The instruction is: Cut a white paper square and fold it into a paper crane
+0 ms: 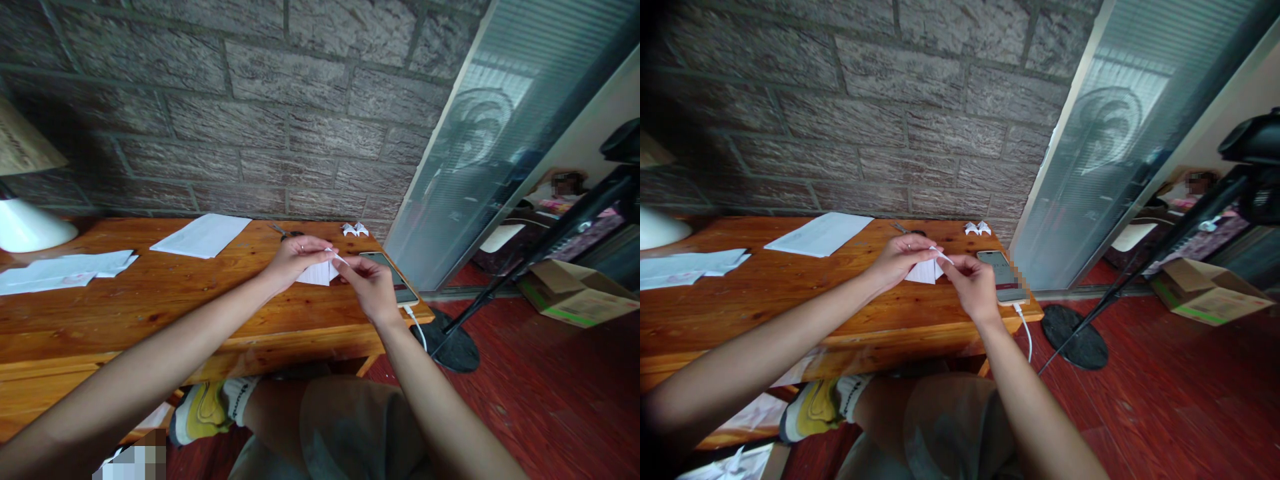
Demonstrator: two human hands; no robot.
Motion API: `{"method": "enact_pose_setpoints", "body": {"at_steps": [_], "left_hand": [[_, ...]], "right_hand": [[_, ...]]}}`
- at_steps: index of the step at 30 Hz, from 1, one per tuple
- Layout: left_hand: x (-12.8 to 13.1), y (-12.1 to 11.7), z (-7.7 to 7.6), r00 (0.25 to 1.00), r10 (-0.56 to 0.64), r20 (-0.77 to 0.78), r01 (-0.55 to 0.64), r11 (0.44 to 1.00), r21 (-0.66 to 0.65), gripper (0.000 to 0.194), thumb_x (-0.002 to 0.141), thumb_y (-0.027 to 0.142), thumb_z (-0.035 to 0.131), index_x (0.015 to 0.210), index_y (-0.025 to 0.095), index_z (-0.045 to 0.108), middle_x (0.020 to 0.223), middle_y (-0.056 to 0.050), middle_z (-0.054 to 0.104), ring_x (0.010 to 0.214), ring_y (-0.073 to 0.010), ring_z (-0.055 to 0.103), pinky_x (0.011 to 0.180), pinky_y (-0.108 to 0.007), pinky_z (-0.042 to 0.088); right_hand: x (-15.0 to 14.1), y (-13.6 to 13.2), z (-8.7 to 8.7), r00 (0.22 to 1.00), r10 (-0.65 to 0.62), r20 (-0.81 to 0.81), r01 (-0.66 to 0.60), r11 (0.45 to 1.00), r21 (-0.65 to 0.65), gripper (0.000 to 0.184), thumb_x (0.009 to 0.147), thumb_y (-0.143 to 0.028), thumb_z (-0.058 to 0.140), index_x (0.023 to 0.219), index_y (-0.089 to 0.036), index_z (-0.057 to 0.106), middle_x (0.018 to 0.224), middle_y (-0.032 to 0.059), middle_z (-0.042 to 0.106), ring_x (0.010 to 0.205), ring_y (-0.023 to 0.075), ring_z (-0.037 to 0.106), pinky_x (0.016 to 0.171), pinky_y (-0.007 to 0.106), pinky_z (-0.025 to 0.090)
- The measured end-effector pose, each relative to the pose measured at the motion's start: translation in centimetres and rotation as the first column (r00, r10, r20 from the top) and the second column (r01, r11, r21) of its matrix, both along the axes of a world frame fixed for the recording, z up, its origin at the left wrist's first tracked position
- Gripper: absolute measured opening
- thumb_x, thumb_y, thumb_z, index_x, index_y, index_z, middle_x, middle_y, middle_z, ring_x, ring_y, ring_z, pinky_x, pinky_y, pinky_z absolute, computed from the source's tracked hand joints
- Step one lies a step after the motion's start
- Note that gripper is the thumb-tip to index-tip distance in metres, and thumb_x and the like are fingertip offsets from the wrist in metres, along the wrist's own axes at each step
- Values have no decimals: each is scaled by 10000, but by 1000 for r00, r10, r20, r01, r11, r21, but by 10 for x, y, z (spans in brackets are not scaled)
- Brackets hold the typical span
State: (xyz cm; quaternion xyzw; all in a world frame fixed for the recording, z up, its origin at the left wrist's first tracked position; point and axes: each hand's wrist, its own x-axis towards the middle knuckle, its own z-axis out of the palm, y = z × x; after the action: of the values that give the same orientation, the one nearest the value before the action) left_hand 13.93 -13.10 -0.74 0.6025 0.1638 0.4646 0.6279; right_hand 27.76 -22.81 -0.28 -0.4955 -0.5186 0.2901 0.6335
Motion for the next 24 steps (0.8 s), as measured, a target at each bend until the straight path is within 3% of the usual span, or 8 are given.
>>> {"method": "enact_pose_setpoints", "body": {"at_steps": [4,8,11,24], "left_hand": [[-2,-3,5,993,84,-87,-73,989,126,327,615,373,824,843,162,723,856,-69,760,787,-200,701,753,-318,527],[-6,-7,8,969,189,-156,-118,919,377,258,700,378,760,861,178,734,868,-54,749,756,-170,681,734,-276,519],[-8,-7,6,956,227,-188,-113,871,478,225,760,381,707,873,189,738,872,-43,743,737,-156,665,720,-259,511],[-10,-4,3,938,262,-226,-105,839,534,245,783,424,675,846,190,711,828,-37,716,740,-154,644,695,-236,488]], "right_hand": [[3,1,-1,1000,-6,7,6,1000,-11,297,684,-454,767,797,-180,752,775,37,740,640,149,627,637,281,522],[8,2,0,1000,-5,15,5,1000,-17,295,676,-438,778,794,-170,745,713,25,720,590,134,608,597,261,499],[11,3,-1,999,36,-3,-37,999,-37,295,671,-430,785,805,-170,739,732,27,720,589,131,611,595,259,510],[19,8,-6,996,36,-84,-38,999,-16,402,613,-395,830,938,-193,706,845,31,738,716,157,675,690,297,578]]}}
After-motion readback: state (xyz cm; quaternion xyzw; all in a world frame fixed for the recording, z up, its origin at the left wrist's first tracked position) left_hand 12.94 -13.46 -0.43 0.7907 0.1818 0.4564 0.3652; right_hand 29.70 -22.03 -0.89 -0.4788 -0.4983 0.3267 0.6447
